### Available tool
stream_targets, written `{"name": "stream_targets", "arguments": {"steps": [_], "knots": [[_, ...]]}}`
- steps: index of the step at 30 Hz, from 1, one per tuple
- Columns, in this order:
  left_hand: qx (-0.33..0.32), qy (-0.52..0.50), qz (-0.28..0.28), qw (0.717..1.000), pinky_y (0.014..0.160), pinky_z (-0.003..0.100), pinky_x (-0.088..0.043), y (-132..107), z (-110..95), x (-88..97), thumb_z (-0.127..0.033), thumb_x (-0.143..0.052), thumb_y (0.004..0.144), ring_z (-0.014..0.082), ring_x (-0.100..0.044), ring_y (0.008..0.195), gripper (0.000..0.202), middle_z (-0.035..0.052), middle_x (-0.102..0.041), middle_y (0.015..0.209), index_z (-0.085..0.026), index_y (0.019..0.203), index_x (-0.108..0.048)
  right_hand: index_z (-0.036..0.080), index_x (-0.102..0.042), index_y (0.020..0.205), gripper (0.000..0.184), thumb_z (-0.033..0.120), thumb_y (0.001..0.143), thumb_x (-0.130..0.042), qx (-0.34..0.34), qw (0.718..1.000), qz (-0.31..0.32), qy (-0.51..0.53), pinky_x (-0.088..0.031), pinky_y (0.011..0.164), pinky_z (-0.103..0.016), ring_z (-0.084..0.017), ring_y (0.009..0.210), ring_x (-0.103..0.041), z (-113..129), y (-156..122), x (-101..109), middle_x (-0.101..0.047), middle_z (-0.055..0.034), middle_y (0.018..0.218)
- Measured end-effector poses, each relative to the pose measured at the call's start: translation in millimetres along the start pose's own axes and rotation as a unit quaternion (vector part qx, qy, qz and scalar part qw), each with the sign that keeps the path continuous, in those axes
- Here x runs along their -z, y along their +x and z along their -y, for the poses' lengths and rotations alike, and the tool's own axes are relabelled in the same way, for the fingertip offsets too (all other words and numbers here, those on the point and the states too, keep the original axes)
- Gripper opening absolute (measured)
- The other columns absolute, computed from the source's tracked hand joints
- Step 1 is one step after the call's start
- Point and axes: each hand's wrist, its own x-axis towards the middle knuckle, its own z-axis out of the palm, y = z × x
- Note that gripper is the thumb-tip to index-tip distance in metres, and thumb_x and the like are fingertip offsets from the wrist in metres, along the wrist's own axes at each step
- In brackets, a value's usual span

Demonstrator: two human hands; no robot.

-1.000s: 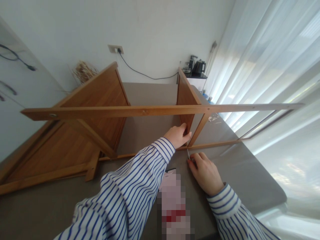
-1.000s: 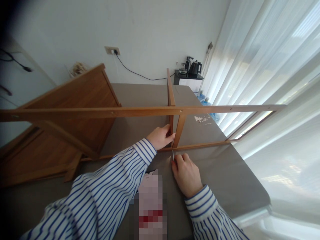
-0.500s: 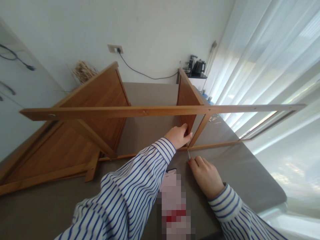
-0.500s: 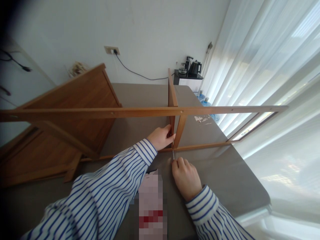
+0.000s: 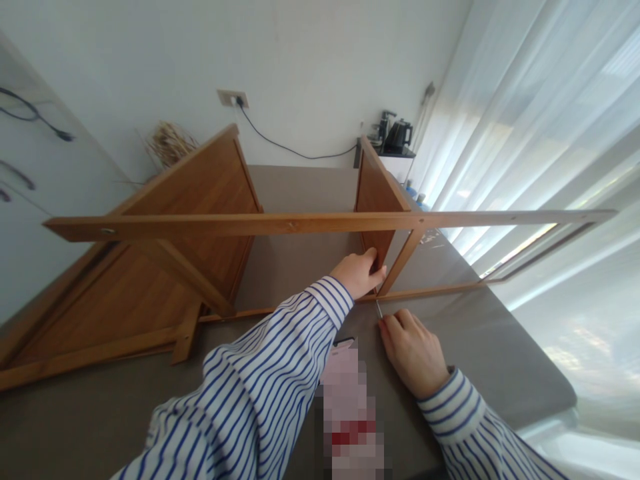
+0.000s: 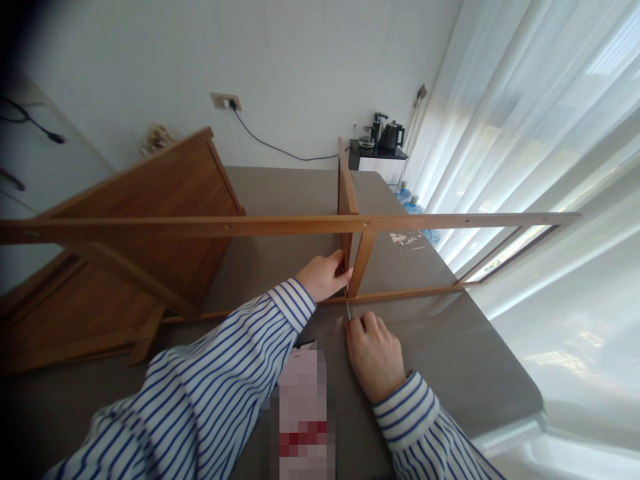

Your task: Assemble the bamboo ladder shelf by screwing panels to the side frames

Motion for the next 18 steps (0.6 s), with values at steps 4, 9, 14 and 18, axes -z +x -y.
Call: {"name": "stream_targets", "arguments": {"steps": [4, 9, 14, 18], "knots": [[-0.012, -0.002, -0.008, 1.0, 0.059, 0.028, -0.045, 0.9, 3.5, -3.2, -0.048, -0.037, 0.086, 0.0213, -0.064, 0.071, 0.031, 0.0047, -0.066, 0.079, -0.021, 0.093, -0.051, 0.019, -0.058, 0.079, 0.025, 0.028, 0.092, -0.038, 0.008, 1.0, 0.0, 0.012, -0.029, 0.055, -0.024, -0.015, 0.08, -0.052, -1.0, 1.0, 1.9, -0.057, -0.0056, 0.085], [-0.023, -0.002, -0.006, 1.0, 0.058, 0.029, -0.045, 1.3, 4.7, -3.8, -0.048, -0.036, 0.086, 0.0219, -0.064, 0.07, 0.031, 0.0048, -0.066, 0.079, -0.022, 0.092, -0.05, 0.019, -0.055, 0.078, 0.024, 0.03, 0.092, -0.039, 0.043, 0.999, 0.011, -0.008, -0.025, 0.051, -0.026, -0.015, 0.073, -0.052, -4.1, 1.6, 3.4, -0.056, -0.0041, 0.079], [-0.018, 0.013, -0.002, 1.0, 0.059, 0.029, -0.046, 1.3, 2.0, -1.2, -0.048, -0.036, 0.086, 0.0226, -0.064, 0.071, 0.032, 0.0053, -0.066, 0.079, -0.021, 0.094, -0.05, 0.019, -0.055, 0.081, 0.025, 0.032, 0.092, -0.038, 0.047, 0.998, 0.035, -0.005, -0.022, 0.048, -0.027, -0.013, 0.064, -0.052, -9.9, -4.4, 2.7, -0.055, -0.0028, 0.076], [-0.006, 0.022, 0.01, 1.0, 0.063, 0.029, -0.047, 1.2, -1.6, 2.1, -0.047, -0.037, 0.086, 0.0226, -0.065, 0.074, 0.032, 0.0062, -0.067, 0.081, -0.02, 0.096, -0.051, 0.019, -0.057, 0.085, 0.023, 0.032, 0.091, -0.039, 0.047, 0.998, 0.041, 0.021, -0.026, 0.051, -0.025, -0.014, 0.07, -0.054, -12.4, -6.1, 3.3, -0.055, -0.0033, 0.08]]}}
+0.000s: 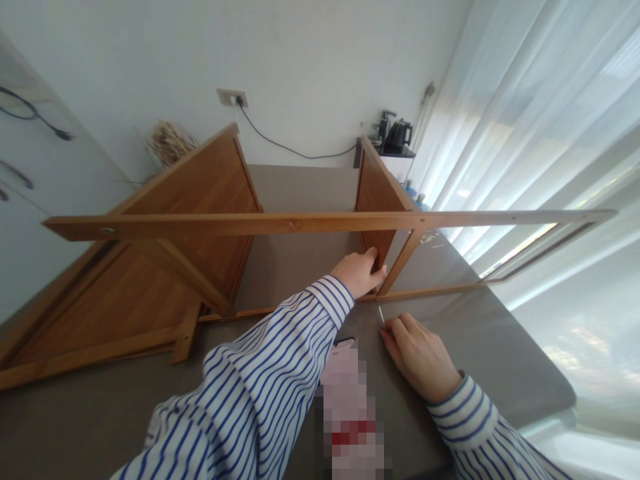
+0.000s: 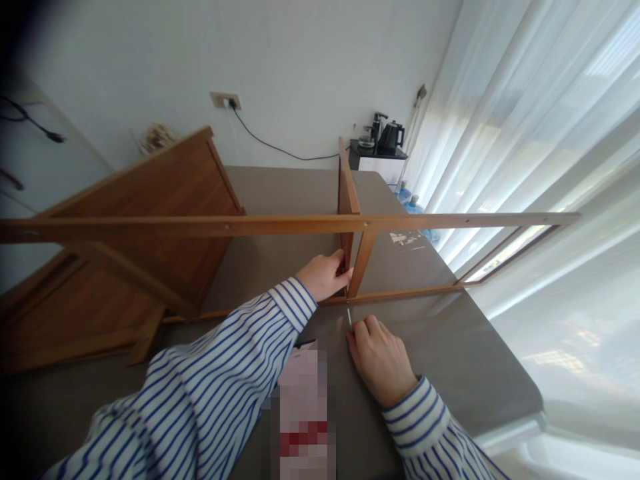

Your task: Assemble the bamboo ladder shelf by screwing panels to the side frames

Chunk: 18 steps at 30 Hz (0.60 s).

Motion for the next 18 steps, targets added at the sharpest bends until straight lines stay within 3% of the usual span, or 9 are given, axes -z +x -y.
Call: {"name": "stream_targets", "arguments": {"steps": [6, 18], "knots": [[0.012, 0.01, 0.001, 1.0, 0.064, 0.029, -0.048, 0.3, -1.4, 1.2, -0.046, -0.038, 0.086, 0.022, -0.065, 0.075, 0.032, 0.0068, -0.067, 0.082, -0.019, 0.097, -0.052, 0.02, -0.061, 0.086, 0.024, 0.028, 0.091, -0.039, -0.027, 0.999, -0.024, 0.01, -0.03, 0.055, -0.024, -0.014, 0.076, -0.053, 1.5, 4.3, 2.3, -0.055, -0.0046, 0.082], [-0.001, 0.002, 0.0, 1.0, 0.062, 0.029, -0.047, 0.4, -0.7, -2.1, -0.045, -0.038, 0.086, 0.0221, -0.065, 0.074, 0.03, 0.0058, -0.066, 0.08, -0.02, 0.095, -0.052, 0.021, -0.063, 0.084, 0.023, 0.027, 0.09, -0.042, -0.042, 0.998, -0.03, -0.031, -0.024, 0.049, -0.025, -0.013, 0.076, -0.053, 8.2, 5.4, 2.8, -0.057, -0.0039, 0.084]]}}
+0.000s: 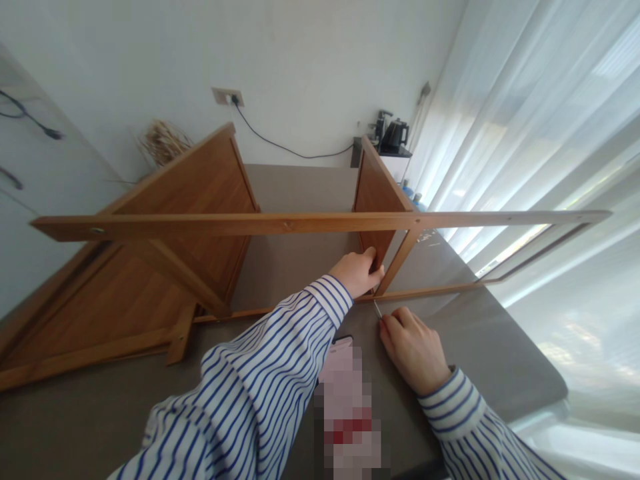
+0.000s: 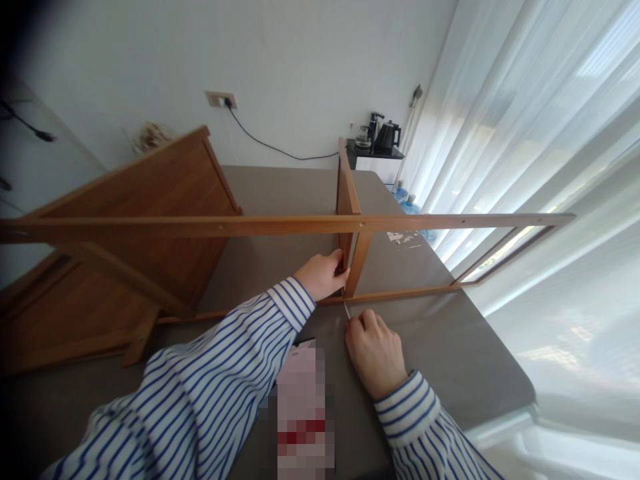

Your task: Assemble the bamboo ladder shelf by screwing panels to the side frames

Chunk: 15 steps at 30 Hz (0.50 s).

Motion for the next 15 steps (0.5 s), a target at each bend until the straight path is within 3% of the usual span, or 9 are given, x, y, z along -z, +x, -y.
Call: {"name": "stream_targets", "arguments": {"steps": [7, 15], "knots": [[-0.002, 0.003, -0.006, 1.0, 0.064, 0.03, -0.048, -0.3, -0.2, 0.5, -0.045, -0.037, 0.086, 0.0221, -0.065, 0.073, 0.031, 0.0064, -0.067, 0.081, -0.02, 0.097, -0.052, 0.02, -0.063, 0.084, 0.023, 0.026, 0.09, -0.042, 0.006, 1.0, -0.001, -0.009, -0.023, 0.048, -0.024, -0.013, 0.075, -0.052, 0.7, -0.1, -1.4, -0.057, -0.0049, 0.083], [0.001, 0.007, -0.007, 1.0, 0.063, 0.029, -0.048, -0.2, -0.4, -0.3, -0.045, -0.037, 0.086, 0.0223, -0.065, 0.074, 0.031, 0.0059, -0.067, 0.08, -0.021, 0.096, -0.052, 0.019, -0.06, 0.08, 0.027, 0.026, 0.091, -0.036, -0.048, 0.997, 0.059, 0.008, -0.023, 0.047, -0.025, -0.011, 0.058, -0.052, 9.7, 8.4, 0.9, -0.058, -0.0044, 0.08]]}}
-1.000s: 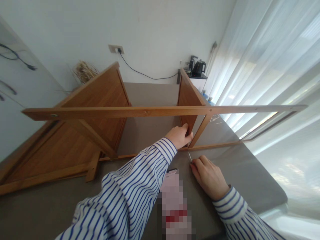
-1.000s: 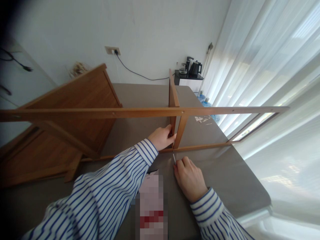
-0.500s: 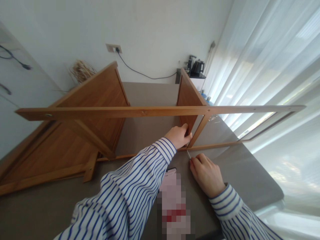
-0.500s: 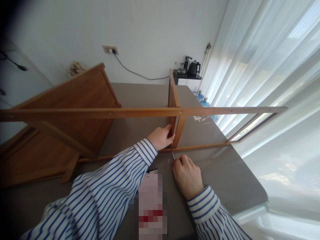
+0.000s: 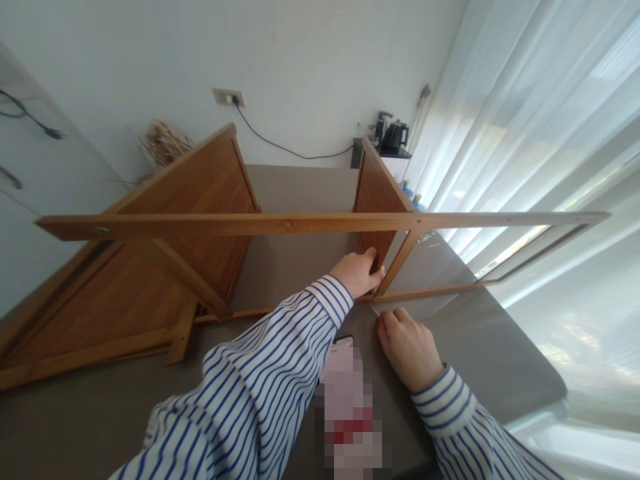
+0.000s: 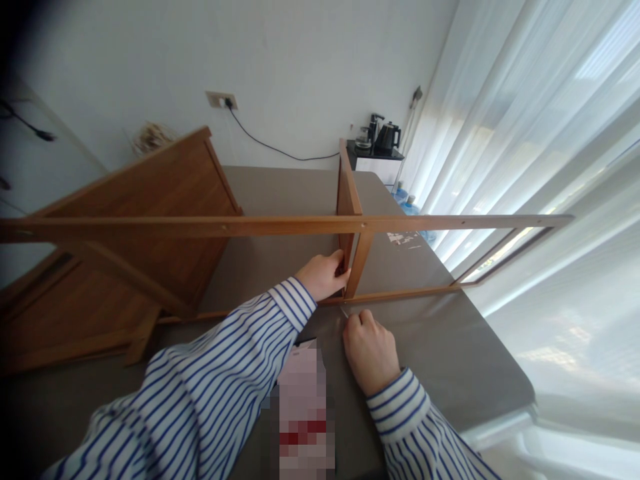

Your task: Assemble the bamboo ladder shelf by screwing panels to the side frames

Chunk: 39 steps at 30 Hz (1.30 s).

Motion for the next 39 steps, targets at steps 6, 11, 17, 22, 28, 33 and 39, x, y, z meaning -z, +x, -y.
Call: {"name": "stream_targets", "arguments": {"steps": [6, 11, 17, 22, 28, 33, 39], "knots": [[0.002, -0.015, 0.016, 1.0, 0.064, 0.028, -0.048, 0.2, -0.1, 3.0, -0.046, -0.039, 0.085, 0.0212, -0.065, 0.076, 0.029, 0.0053, -0.067, 0.082, -0.021, 0.096, -0.051, 0.017, -0.057, 0.076, 0.025, 0.021, 0.09, -0.036, -0.02, 0.998, 0.01, 0.057, -0.03, 0.055, -0.025, -0.014, 0.065, -0.055, -1.5, 3.5, -0.3, -0.059, -0.0044, 0.073], [-0.007, -0.024, 0.029, 0.999, 0.064, 0.027, -0.048, 0.6, 0.5, 6.6, -0.047, -0.041, 0.084, 0.0207, -0.065, 0.076, 0.031, 0.0053, -0.067, 0.084, -0.021, 0.096, -0.052, 0.018, -0.058, 0.074, 0.025, 0.021, 0.089, -0.038, -0.023, 0.996, 0.0, 0.089, -0.032, 0.06, -0.025, -0.014, 0.068, -0.056, -3.7, 0.2, -2.2, -0.06, -0.0039, 0.07], [-0.01, -0.027, 0.025, 0.999, 0.064, 0.028, -0.047, 0.5, 0.8, 6.5, -0.048, -0.041, 0.084, 0.0211, -0.065, 0.076, 0.031, 0.0056, -0.067, 0.084, -0.021, 0.096, -0.052, 0.017, -0.06, 0.076, 0.025, 0.019, 0.088, -0.038, -0.025, 0.994, -0.012, 0.104, -0.033, 0.06, -0.025, -0.014, 0.068, -0.057, -4.7, -0.3, -4.0, -0.061, -0.0042, 0.069], [-0.005, -0.028, 0.023, 0.999, 0.064, 0.028, -0.047, -0.2, 0.2, 7.0, -0.047, -0.042, 0.084, 0.0211, -0.065, 0.077, 0.031, 0.0053, -0.067, 0.085, -0.021, 0.096, -0.052, 0.017, -0.061, 0.077, 0.026, 0.019, 0.088, -0.038, -0.029, 0.993, -0.017, 0.109, -0.034, 0.061, -0.025, -0.015, 0.069, -0.058, -4.1, 0.3, -3.4, -0.062, -0.0047, 0.07], [-0.006, -0.029, 0.03, 0.999, 0.065, 0.028, -0.047, -0.1, -0.4, 8.2, -0.046, -0.042, 0.084, 0.0209, -0.065, 0.077, 0.03, 0.0056, -0.067, 0.085, -0.021, 0.096, -0.052, 0.017, -0.06, 0.077, 0.025, 0.019, 0.088, -0.038, -0.033, 0.992, -0.015, 0.121, -0.034, 0.062, -0.025, -0.015, 0.069, -0.058, -2.6, 0.5, -4.5, -0.062, -0.0048, 0.07], [-0.004, -0.028, 0.031, 0.999, 0.064, 0.027, -0.047, 0.2, -0.3, 7.8, -0.047, -0.042, 0.084, 0.0207, -0.065, 0.076, 0.03, 0.0055, -0.067, 0.084, -0.02, 0.095, -0.052, 0.017, -0.059, 0.076, 0.024, 0.019, 0.088, -0.038, -0.034, 0.991, -0.024, 0.129, -0.034, 0.062, -0.025, -0.015, 0.069, -0.058, -1.7, -0.1, -5.6, -0.062, -0.0045, 0.07], [-0.011, -0.03, 0.027, 0.999, 0.062, 0.027, -0.046, 0.4, 0.6, 7.3, -0.046, -0.041, 0.084, 0.0208, -0.064, 0.074, 0.03, 0.0053, -0.067, 0.082, -0.021, 0.094, -0.052, 0.017, -0.059, 0.079, 0.022, 0.018, 0.087, -0.038, -0.034, 0.991, -0.041, 0.124, -0.035, 0.06, -0.024, -0.015, 0.068, -0.058, -0.5, -0.6, -7.0, -0.062, -0.0049, 0.071]]}}
